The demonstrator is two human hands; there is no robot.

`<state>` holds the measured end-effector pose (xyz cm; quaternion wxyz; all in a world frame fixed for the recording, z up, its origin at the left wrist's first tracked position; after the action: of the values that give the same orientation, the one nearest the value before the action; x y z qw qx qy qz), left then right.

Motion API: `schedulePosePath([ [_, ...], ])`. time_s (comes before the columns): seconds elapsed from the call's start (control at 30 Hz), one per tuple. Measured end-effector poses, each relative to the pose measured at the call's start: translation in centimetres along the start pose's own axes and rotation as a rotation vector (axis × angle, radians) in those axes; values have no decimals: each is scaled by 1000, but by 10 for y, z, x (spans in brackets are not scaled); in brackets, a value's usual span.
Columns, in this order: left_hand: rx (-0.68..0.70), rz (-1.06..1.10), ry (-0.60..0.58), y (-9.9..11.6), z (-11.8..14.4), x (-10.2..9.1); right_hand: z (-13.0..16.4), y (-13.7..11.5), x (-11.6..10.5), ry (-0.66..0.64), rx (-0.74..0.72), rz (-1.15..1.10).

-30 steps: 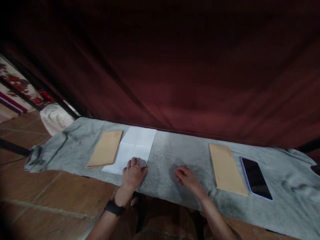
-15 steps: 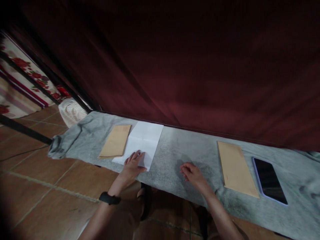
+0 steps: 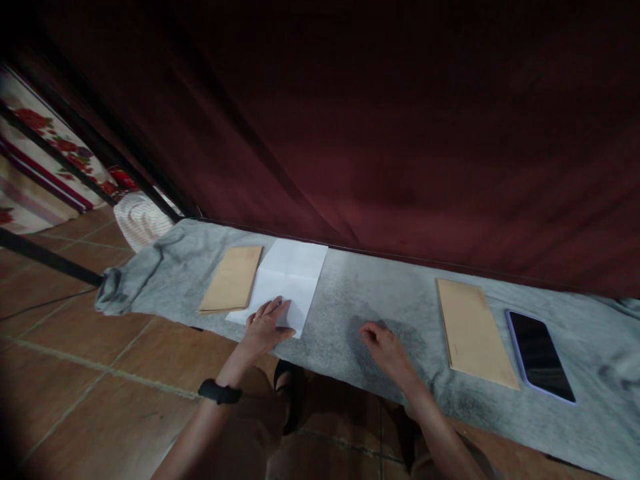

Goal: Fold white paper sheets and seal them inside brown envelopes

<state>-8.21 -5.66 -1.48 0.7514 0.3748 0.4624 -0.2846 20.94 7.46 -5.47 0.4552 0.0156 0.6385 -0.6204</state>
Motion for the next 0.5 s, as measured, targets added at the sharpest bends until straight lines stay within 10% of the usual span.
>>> schedulePosePath([
  [0.5,-37,-1,-25,7,1,-1,1,-2,6,48,-134,161],
])
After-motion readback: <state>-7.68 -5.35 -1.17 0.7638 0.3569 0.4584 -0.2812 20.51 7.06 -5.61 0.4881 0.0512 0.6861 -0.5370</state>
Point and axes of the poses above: each hand's wrist, its own z-axis away from the middle knuckle, its own x-axis out of the palm, y = z × x, the point moved 2 cm from there along -z, towards the middle knuckle, and after that the axes turned 4 degrees about z, right-handed, at the moved point
